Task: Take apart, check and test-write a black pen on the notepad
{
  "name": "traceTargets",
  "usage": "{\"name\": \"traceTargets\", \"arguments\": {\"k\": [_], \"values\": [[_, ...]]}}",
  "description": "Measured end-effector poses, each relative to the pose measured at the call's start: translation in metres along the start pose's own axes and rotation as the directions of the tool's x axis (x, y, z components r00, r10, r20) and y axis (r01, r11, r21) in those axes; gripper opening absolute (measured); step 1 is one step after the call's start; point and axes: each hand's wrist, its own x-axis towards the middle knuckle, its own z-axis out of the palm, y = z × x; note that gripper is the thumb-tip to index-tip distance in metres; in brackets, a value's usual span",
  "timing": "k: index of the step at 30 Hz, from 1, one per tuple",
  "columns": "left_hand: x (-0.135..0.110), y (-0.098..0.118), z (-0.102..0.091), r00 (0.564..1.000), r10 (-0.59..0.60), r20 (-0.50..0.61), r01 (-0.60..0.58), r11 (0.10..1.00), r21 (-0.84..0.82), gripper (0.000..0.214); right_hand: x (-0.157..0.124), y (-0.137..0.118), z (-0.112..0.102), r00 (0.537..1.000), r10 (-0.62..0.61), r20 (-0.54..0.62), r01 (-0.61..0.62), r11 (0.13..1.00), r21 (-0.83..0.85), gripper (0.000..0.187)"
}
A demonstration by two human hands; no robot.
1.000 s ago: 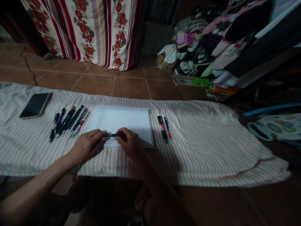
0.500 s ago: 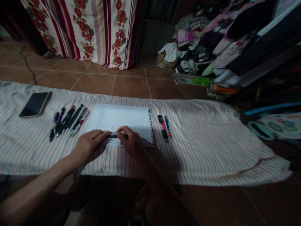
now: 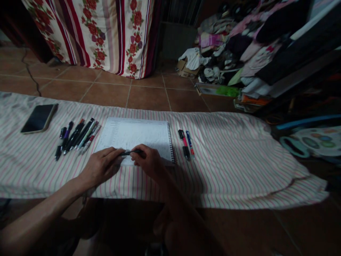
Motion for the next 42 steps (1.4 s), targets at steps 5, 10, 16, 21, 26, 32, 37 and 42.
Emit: {"name": "traceTargets", "arguments": {"k": [5,10,16,21,26,32,37,42], "values": [[-0.001,0.001,0.002,1.000,-0.018,-0.011,0.018,0.999,-0.036,0.029,0.002,0.001,-0.001,0.994,-0.088,-0.062,0.075,0.980,-0.186,0.022],[0.001,0.003,0.002,0.998,-0.060,0.017,0.061,0.995,-0.074,0.028,0.003,0.001,0.002,0.982,-0.178,-0.056,0.151,0.936,-0.318,0.027],[0.005,0.006,0.001,0.992,-0.129,0.016,0.130,0.987,-0.095,0.028,0.004,0.000,0.007,0.991,-0.129,-0.034,0.121,0.977,-0.176,0.024],[0.005,0.004,0.009,0.966,-0.259,-0.022,0.244,0.935,-0.257,0.026,0.008,0.006,0.007,0.998,-0.037,-0.050,0.044,0.988,0.145,0.041],[0.012,0.009,0.014,0.839,-0.534,0.107,0.473,0.617,-0.629,0.030,0.014,0.008,0.005,0.989,-0.048,-0.142,0.092,0.941,0.325,0.040],[0.026,0.026,0.003,0.774,-0.560,0.296,0.533,0.323,-0.782,0.028,0.010,-0.004,0.004,0.985,-0.025,-0.171,0.088,0.925,0.370,0.027],[0.029,0.028,0.003,0.821,-0.480,0.310,0.500,0.341,-0.796,0.028,0.008,-0.013,-0.002,0.973,-0.007,-0.229,0.091,0.929,0.359,0.019],[0.028,0.029,0.010,0.873,-0.432,0.225,0.424,0.444,-0.789,0.023,0.008,-0.011,-0.005,0.957,0.015,-0.290,0.074,0.953,0.292,0.023]]}}
